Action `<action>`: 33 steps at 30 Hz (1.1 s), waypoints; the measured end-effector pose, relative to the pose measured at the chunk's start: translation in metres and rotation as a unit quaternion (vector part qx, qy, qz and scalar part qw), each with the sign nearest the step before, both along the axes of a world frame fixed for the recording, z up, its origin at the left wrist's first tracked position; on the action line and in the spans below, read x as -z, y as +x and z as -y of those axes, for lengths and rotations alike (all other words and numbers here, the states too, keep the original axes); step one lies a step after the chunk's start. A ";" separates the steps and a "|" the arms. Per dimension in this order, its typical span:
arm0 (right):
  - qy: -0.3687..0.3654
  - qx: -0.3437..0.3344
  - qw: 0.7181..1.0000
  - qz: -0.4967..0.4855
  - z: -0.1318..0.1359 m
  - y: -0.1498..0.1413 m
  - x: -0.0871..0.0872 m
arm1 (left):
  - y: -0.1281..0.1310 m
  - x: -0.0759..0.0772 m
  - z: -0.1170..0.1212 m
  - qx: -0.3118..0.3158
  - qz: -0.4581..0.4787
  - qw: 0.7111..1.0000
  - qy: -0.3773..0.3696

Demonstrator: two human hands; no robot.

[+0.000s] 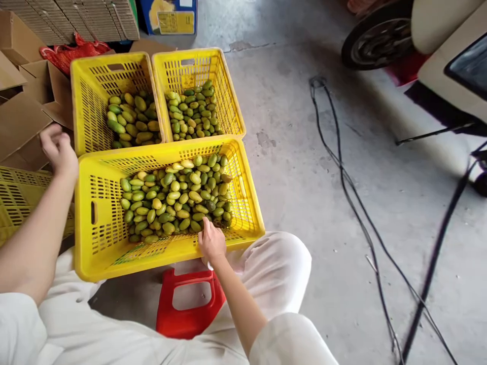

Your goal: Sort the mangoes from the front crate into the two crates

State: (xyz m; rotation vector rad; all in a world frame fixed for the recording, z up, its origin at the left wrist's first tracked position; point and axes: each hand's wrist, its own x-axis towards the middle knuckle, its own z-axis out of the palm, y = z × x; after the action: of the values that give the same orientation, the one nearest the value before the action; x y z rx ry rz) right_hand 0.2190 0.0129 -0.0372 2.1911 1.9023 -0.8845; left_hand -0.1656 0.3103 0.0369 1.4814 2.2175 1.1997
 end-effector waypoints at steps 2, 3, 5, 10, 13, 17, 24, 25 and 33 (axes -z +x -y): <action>-0.077 0.010 0.997 0.002 -0.006 0.000 0.002 | 0.001 0.024 0.034 0.041 -0.150 0.980 -0.121; -0.113 0.009 0.994 -0.002 -0.012 0.001 0.006 | 0.002 0.038 0.050 0.100 -0.206 0.951 -0.207; -0.155 -0.002 0.988 -0.016 -0.032 0.004 0.019 | 0.005 0.066 0.074 0.242 -0.289 0.854 -0.359; 0.005 -0.125 0.992 -0.002 -0.123 0.009 0.058 | 0.001 0.129 0.088 0.247 -0.322 0.794 -0.453; 0.038 -0.279 0.960 0.000 -0.171 0.008 0.076 | -0.003 0.155 0.081 0.237 -0.349 0.755 -0.503; 0.000 -0.320 0.947 0.029 -0.190 0.001 0.092 | -0.005 0.178 0.071 0.235 -0.375 0.729 -0.521; -0.019 -0.340 0.939 0.055 -0.190 -0.008 0.101 | -0.008 0.199 0.054 0.287 -0.394 0.715 -0.500; -0.017 -0.337 0.940 0.057 -0.192 -0.006 0.102 | -0.007 0.201 0.053 0.301 -0.390 0.721 -0.488; -0.011 -0.273 0.959 0.072 -0.186 0.010 0.107 | -0.012 0.189 0.069 0.282 -0.357 0.765 -0.456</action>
State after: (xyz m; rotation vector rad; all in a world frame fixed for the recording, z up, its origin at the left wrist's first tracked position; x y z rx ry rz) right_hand 0.2293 0.1985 -0.1440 1.5271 2.2284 -0.6175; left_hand -0.1778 0.2414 -0.1526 1.9841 1.8865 -0.6904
